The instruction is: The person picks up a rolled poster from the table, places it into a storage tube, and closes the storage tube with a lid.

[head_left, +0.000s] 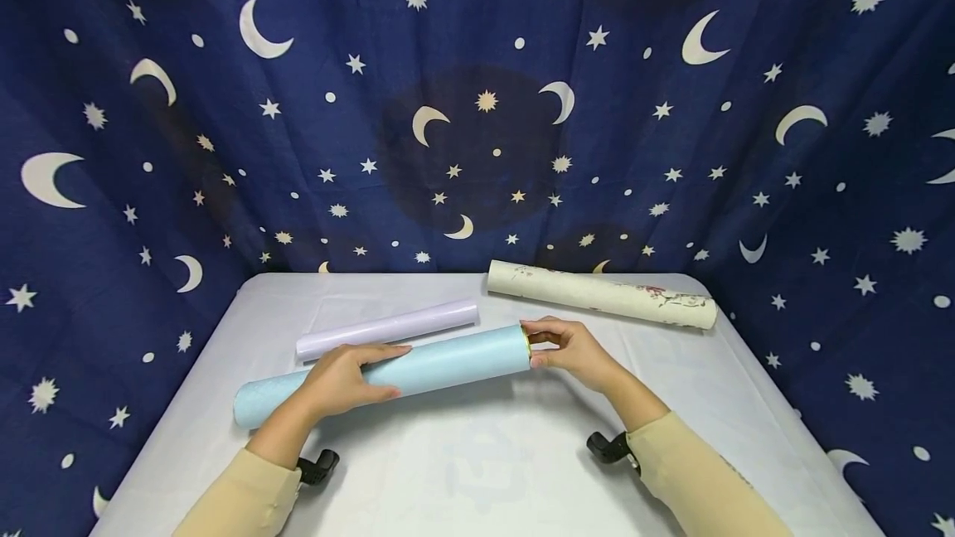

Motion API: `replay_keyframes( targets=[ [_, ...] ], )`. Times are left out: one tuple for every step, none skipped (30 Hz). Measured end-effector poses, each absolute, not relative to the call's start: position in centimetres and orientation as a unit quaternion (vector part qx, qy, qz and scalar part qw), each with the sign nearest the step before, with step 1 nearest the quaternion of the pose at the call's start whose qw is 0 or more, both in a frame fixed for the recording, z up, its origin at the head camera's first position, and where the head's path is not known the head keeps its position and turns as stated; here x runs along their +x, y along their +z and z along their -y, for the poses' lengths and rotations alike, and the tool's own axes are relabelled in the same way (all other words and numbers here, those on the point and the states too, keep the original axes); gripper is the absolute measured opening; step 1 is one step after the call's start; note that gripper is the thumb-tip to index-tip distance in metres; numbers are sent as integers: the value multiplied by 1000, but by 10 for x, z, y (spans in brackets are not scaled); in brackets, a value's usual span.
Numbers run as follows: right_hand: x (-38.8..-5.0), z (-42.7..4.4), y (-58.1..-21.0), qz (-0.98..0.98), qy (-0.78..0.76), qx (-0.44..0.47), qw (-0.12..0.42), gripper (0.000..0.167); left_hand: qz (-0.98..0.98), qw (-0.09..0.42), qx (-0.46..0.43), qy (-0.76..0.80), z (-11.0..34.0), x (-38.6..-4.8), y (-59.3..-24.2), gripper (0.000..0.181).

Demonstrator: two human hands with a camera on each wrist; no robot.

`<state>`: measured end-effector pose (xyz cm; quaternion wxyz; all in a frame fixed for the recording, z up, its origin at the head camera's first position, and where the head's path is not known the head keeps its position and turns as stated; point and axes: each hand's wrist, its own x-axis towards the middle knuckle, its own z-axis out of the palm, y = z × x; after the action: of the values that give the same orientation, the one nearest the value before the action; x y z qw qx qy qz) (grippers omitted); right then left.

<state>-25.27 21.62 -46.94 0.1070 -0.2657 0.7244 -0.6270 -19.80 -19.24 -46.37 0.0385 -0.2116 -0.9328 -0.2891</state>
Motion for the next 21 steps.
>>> replay_keyframes(
  targets=[
    [-253,-216,-469,-727,-625,-264,107,61,933,38,-212,-289,192,-198,-464,65],
    [-253,-216,-469,-729,-622,-263,109,62,932,37,-213,-290,192,-198,-464,65],
    [-253,-216,-469,-731,-621,-262,111,62,932,37,-212,-291,192,-198,-464,65],
    [-254,-215,-469,-731,-620,-261,113,62,933,36,-210,-292,193,-198,-464,65],
    [-254,-215,-468,-733,-619,-259,113,62,933,37,-207,-293,193,-198,-464,65],
    [-254,-215,-468,-734,-619,-256,113,62,932,38,-207,-294,193,-198,-464,65],
    [-254,-215,-468,-733,-620,-254,113,62,932,39,-207,-294,194,-198,-464,64],
    [-255,-214,-468,-733,-622,-252,113,61,931,40,-208,-296,194,-198,-464,64],
    [-255,-214,-467,-732,-624,-249,115,61,931,41,-209,-296,194,-198,-464,64],
    [-254,-214,-467,-731,-626,-246,116,62,931,40,-209,-297,194,-198,-464,64],
    [-254,-214,-467,-730,-627,-243,118,62,930,42,-211,-299,193,-198,-464,64],
    [-254,-214,-467,-729,-630,-240,120,62,929,42,-212,-301,193,-197,-465,65],
    [-253,-213,-467,-726,-633,-237,123,62,929,43,-212,-301,193,-197,-465,65],
    [-253,-213,-467,-723,-637,-235,126,63,928,44,-214,-301,193,-197,-465,65],
    [-253,-213,-467,-720,-642,-232,127,63,928,46,-216,-301,193,-196,-464,65],
    [-252,-212,-467,-716,-646,-231,128,63,927,47,-217,-302,192,-196,-464,65],
    [-252,-212,-467,-714,-649,-231,127,63,927,49,-219,-302,192,-196,-464,65],
    [-252,-212,-466,-711,-652,-231,125,63,926,50,-219,-303,192,-196,-464,65],
    [-252,-212,-467,-709,-654,-234,122,62,926,51,-220,-303,192,-196,-464,65],
    [-252,-212,-467,-707,-656,-237,118,62,925,52,-221,-304,191,-196,-463,64],
    [-252,-212,-467,-705,-658,-240,115,62,925,53,-220,-304,191,-196,-463,64]
  ],
)
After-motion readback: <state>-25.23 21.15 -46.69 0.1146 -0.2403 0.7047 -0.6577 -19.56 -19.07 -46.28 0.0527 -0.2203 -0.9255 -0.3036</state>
